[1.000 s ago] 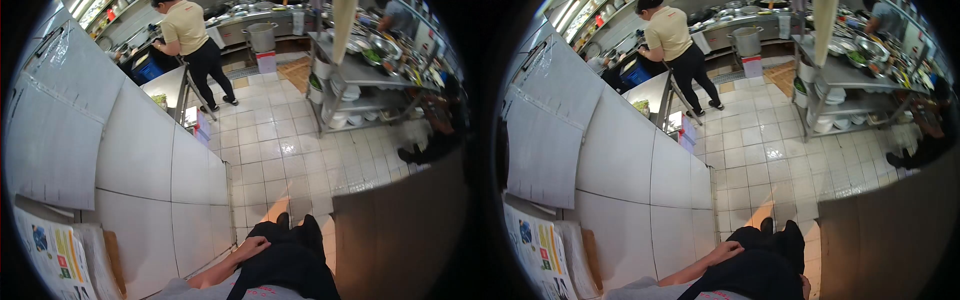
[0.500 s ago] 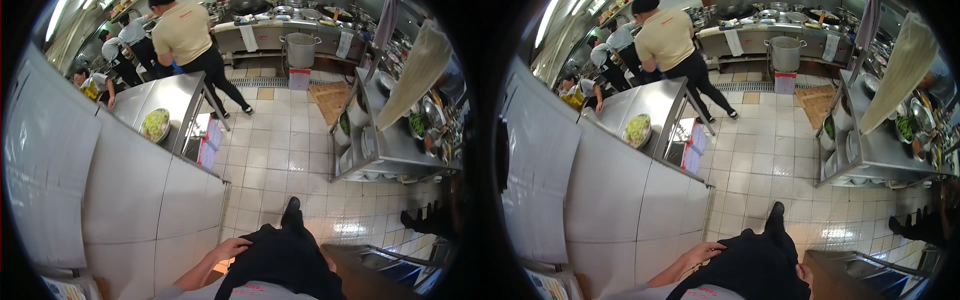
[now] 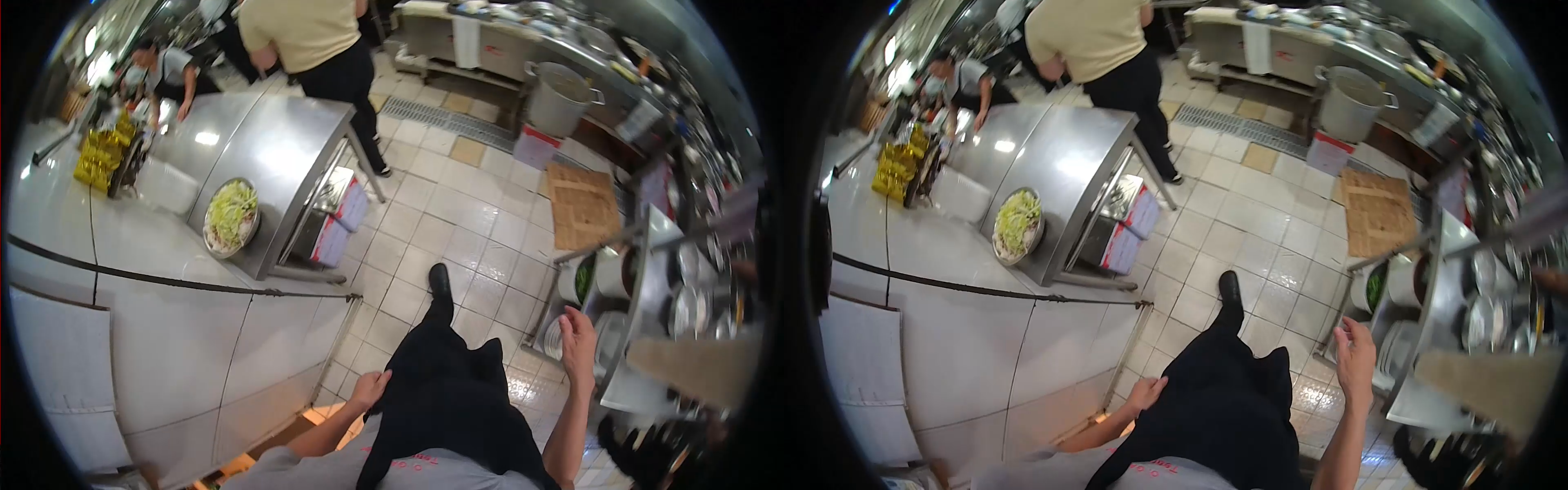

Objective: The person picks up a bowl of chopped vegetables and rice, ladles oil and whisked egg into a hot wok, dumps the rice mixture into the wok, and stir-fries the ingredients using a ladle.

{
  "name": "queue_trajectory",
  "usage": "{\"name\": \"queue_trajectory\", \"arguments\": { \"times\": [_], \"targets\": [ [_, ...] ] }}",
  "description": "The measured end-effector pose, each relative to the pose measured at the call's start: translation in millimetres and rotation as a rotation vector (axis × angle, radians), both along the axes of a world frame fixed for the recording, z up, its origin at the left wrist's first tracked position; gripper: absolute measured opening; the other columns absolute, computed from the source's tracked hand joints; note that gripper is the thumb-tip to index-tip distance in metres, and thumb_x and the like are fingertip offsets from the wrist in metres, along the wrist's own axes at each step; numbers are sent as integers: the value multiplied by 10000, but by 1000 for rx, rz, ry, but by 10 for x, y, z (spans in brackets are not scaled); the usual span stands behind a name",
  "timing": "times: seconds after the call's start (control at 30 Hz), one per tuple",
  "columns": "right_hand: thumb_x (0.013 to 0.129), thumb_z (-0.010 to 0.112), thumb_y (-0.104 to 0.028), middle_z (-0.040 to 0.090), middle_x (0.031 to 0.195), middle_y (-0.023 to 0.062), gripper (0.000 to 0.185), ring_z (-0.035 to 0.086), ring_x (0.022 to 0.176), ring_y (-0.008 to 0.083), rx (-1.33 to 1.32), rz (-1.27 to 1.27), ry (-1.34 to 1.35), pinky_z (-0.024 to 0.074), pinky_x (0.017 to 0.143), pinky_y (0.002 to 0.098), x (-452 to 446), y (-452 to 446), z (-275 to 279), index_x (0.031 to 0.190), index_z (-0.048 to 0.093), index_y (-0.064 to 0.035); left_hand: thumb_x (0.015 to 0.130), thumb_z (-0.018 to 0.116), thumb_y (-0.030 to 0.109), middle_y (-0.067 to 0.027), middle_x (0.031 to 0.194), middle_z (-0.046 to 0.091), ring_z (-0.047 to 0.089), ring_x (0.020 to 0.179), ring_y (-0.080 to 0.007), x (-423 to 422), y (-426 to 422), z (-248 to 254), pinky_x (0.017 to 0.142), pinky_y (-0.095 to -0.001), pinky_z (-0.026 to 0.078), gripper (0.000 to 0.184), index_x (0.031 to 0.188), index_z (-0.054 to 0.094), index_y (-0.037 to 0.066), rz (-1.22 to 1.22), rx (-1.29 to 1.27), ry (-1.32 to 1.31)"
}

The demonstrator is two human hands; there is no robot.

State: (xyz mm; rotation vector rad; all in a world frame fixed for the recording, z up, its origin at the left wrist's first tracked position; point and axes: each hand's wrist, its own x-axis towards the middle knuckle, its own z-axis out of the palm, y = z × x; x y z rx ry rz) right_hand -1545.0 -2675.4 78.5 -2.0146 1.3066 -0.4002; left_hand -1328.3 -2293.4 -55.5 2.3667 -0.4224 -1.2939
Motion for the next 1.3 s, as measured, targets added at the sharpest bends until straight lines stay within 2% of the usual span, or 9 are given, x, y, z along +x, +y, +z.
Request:
{"name": "queue_trajectory", "arguments": {
  "times": [0.43,0.7,0.73,0.8,0.9,1.03,1.1,1.13,1.3],
  "targets": [
    [899,562,-381,647,771,155,405,622,697,267,540,21,620,475,652,373,-708,-388,-2565,916,642,16,928,478,257,-258,618,506,512,555,-317,1588,-2040,374,556,-415,393,402,689,511,-64,194,31,-145],
    [909,554,-381,643,764,102,403,608,698,197,941,-500,141,477,644,344,1364,-1997,-1947,938,650,9,930,474,241,-108,715,580,536,658,-235,2103,-2738,-426,671,-364,428,312,897,564,-56,470,-77,7],
    [911,553,-381,643,763,95,403,607,698,188,975,-579,62,477,643,341,1625,-2273,-1847,941,651,8,934,475,255,-103,752,587,542,690,-223,2168,-2737,-583,691,-355,438,308,942,561,-41,277,-154,-114],
    [913,551,-381,642,761,82,402,603,698,171,935,-662,-12,477,641,333,1894,-2784,-1898,946,653,6,935,475,256,-102,759,588,542,699,-223,2289,-2896,-731,697,-354,438,307,951,559,-38,221,-174,-120],
    [910,556,-316,592,688,219,364,571,637,326,558,-565,-17,461,650,384,1838,-3314,-2528,854,615,39,936,475,259,-102,770,588,543,711,-223,2480,-3559,-464,706,-352,438,306,963,557,-34,382,-43,3],
    [917,528,-319,587,702,253,402,602,678,393,261,-406,433,444,635,430,2018,-3833,-2493,761,593,47,938,476,262,-101,784,590,544,728,-223,2745,-4337,-121,718,-349,438,304,980,553,-29,472,65,53],
    [904,509,-336,607,690,224,413,639,705,368,753,-570,352,460,651,454,895,-3107,-3542,760,607,39,938,476,264,-100,792,590,544,736,-223,2898,-4619,-38,724,-347,438,304,989,552,-26,495,82,59],
    [905,474,-356,640,741,190,406,646,732,336,393,-217,426,474,660,454,1236,-3211,-2902,832,643,6,939,476,265,-100,795,590,544,740,-223,2964,-4737,-3,727,-346,438,304,993,551,-25,513,91,57],
    [909,457,-312,636,803,136,315,636,727,277,747,-291,755,487,620,402,1926,-3545,-2779,904,646,-59,940,476,269,-99,813,592,546,761,-223,3416,-5196,30,743,-343,438,304,1014,547,-18,536,113,71]
  ]
}}
